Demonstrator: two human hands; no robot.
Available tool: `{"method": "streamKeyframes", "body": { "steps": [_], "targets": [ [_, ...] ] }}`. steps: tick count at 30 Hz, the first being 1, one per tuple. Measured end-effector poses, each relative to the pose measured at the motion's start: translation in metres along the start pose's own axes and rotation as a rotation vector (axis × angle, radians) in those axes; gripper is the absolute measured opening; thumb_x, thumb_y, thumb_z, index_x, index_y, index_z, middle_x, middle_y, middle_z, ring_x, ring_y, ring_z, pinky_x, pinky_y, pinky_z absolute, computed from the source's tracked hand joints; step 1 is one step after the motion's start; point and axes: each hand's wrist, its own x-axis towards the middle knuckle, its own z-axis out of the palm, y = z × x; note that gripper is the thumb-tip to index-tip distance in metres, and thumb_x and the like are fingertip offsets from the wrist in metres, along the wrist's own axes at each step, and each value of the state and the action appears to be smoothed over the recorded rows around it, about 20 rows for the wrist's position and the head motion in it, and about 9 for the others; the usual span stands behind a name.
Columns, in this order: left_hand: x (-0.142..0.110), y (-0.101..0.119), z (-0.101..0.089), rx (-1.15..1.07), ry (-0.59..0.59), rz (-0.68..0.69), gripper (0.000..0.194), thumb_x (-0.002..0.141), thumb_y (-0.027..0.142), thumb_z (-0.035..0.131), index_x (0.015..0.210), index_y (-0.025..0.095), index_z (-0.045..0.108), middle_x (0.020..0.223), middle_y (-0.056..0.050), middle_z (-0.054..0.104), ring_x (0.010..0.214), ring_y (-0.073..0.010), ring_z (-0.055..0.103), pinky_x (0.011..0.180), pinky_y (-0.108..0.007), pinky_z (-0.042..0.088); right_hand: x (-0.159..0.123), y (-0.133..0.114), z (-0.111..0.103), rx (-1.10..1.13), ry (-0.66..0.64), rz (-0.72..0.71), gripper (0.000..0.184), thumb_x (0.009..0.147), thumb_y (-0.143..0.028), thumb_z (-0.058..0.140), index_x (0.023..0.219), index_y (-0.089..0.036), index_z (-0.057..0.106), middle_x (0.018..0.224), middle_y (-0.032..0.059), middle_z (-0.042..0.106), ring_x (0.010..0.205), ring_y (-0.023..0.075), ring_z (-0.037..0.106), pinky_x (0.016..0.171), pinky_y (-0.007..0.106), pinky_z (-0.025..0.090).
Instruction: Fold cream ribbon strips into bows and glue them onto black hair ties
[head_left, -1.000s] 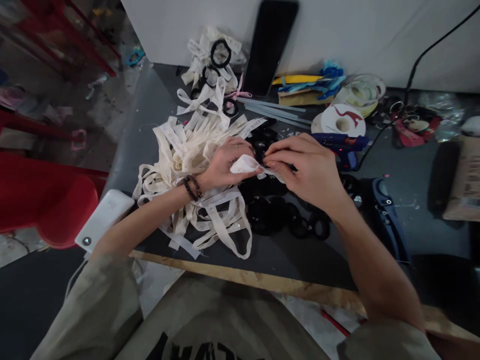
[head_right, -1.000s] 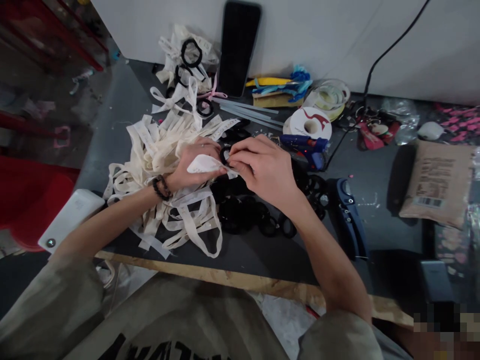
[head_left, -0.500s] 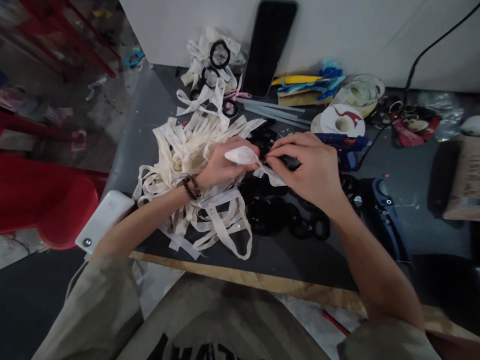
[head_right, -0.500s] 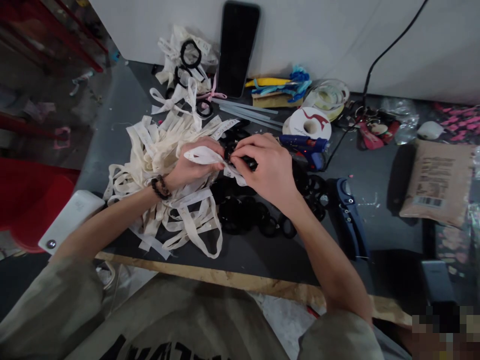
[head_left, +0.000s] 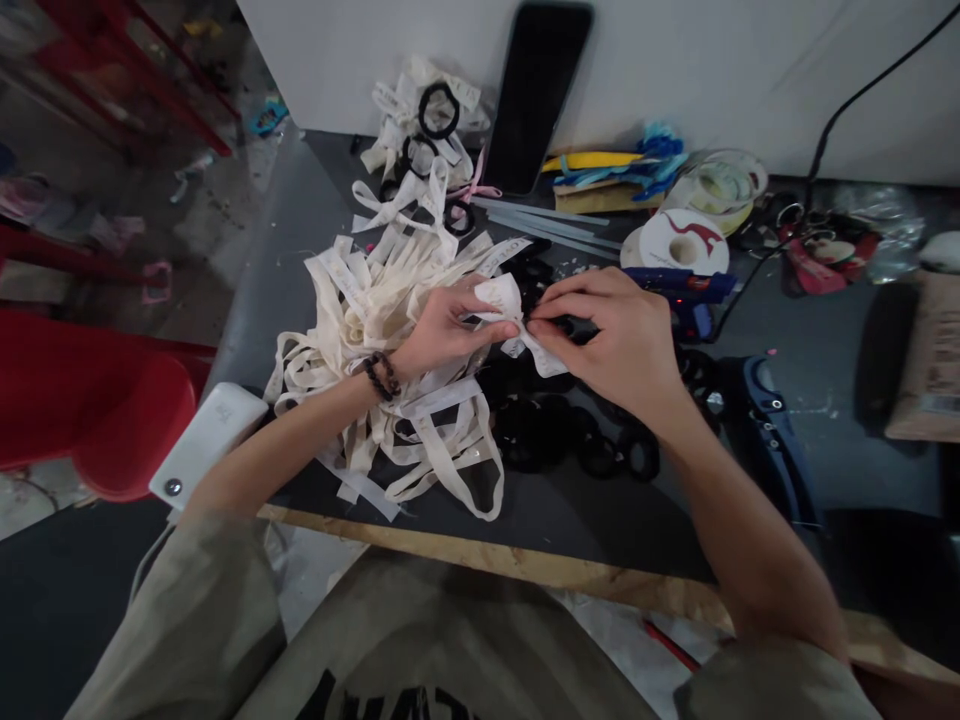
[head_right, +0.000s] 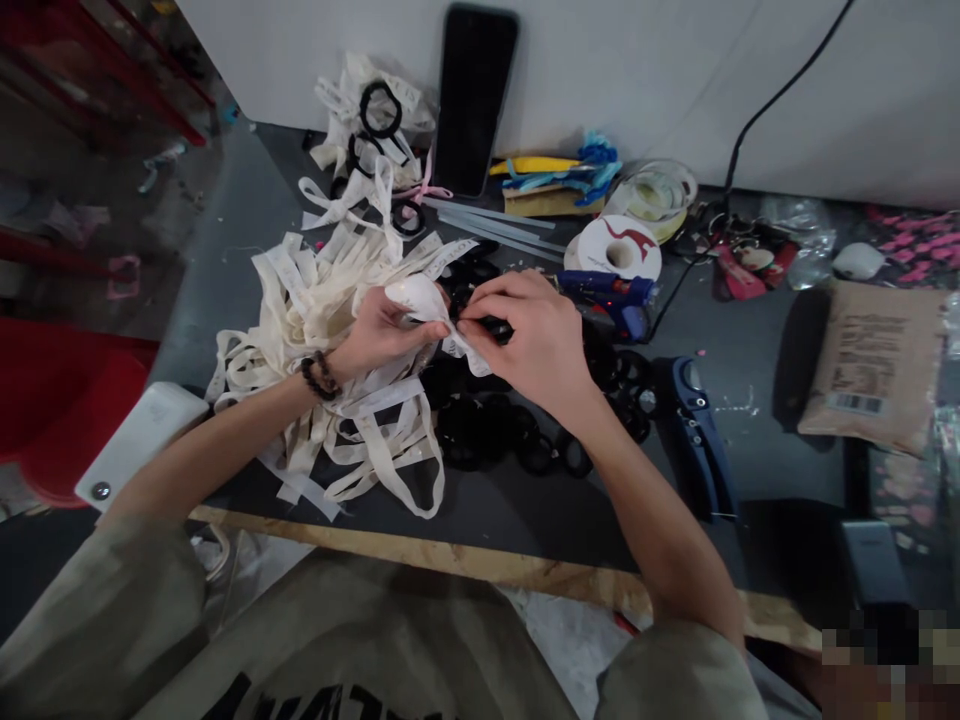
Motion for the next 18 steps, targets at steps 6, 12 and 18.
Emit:
{"method": "streamKeyframes", "body": {
  "steps": [6,12,18],
  "targets": [
    [0.002,0.006,-0.001,-0.034,0.008,-0.072,0.055,0.09,0.076,0.087,0.089,0.02,0.081,0.091,-0.006,0.083,0.084,-0.0189,0.076,0.081,-0.034,0.064,0.002,-0.003,-0.003,-0.035,0.052,0.023,0.015,0.106,-0.036,0.073,0.098,-0.035,0.086,0.105,0.0055,0.088,0.1,0.0335,0.08,0.088,0.055,0.063],
    [0.005,0.008,-0.002,-0.091,-0.048,-0.166,0.056,0.089,0.075,0.089,0.087,0.02,0.079,0.091,-0.007,0.081,0.088,-0.0207,0.078,0.08,-0.033,0.064,0.003,-0.008,-0.009,0.028,0.062,0.077,0.018,0.107,-0.036,0.072,0.103,-0.035,0.089,0.104,0.005,0.089,0.097,0.0325,0.082,0.087,0.051,0.065],
    [0.006,0.01,-0.004,-0.034,-0.118,-0.116,0.054,0.091,0.074,0.086,0.084,0.021,0.079,0.091,-0.008,0.081,0.089,-0.02,0.077,0.078,-0.032,0.061,0.001,-0.008,0.002,0.147,-0.004,0.115,0.013,0.102,-0.043,0.08,0.102,-0.033,0.089,0.104,0.0045,0.089,0.092,0.0308,0.083,0.081,0.045,0.063]
  ]
}}
